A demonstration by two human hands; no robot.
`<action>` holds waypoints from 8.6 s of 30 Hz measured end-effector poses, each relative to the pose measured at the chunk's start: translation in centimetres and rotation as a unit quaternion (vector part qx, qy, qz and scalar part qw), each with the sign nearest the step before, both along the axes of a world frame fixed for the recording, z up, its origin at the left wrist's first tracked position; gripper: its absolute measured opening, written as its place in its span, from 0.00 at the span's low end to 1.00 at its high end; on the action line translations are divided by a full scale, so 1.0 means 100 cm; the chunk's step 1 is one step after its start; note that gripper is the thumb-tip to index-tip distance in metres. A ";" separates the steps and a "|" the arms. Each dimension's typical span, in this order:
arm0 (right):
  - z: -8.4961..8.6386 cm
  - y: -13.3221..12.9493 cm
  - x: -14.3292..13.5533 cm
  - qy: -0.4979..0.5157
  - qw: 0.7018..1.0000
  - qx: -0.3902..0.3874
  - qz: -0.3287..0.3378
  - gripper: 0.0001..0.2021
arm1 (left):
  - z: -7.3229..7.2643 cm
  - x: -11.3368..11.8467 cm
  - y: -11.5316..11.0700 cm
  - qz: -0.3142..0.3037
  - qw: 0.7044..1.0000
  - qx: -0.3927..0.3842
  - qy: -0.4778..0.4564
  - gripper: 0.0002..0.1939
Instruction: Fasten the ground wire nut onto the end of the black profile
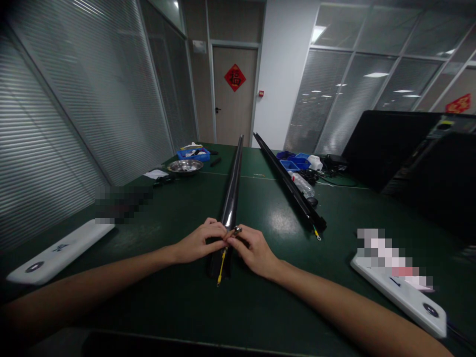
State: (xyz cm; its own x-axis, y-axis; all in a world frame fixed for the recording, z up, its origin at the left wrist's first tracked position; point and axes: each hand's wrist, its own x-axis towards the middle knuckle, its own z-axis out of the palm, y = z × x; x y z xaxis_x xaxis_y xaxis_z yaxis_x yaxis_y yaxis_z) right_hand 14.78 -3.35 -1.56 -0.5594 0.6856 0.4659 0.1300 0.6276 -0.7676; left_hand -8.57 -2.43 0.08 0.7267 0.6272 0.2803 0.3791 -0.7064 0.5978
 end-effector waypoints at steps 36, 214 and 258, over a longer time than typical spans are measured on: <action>0.001 0.000 0.001 0.009 1.000 0.017 0.010 0.10 | 0.002 0.000 -0.001 -0.001 1.000 0.012 0.006 0.10; 0.002 0.000 -0.001 0.005 0.998 0.068 -0.013 0.11 | 0.004 0.000 -0.005 -0.005 0.999 0.033 0.024 0.10; -0.003 0.001 0.001 -0.002 1.000 0.009 -0.007 0.12 | -0.006 -0.002 0.004 0.204 0.963 -0.059 -0.168 0.25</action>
State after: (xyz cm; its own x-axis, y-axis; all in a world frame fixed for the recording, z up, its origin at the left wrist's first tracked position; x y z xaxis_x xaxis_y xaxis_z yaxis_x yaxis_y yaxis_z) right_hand 14.89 -3.24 -1.82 -0.5525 0.6847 0.4753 0.1418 0.6392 -0.7559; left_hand -8.74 -2.03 -0.52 0.2943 0.8832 0.3652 0.3814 -0.4589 0.8025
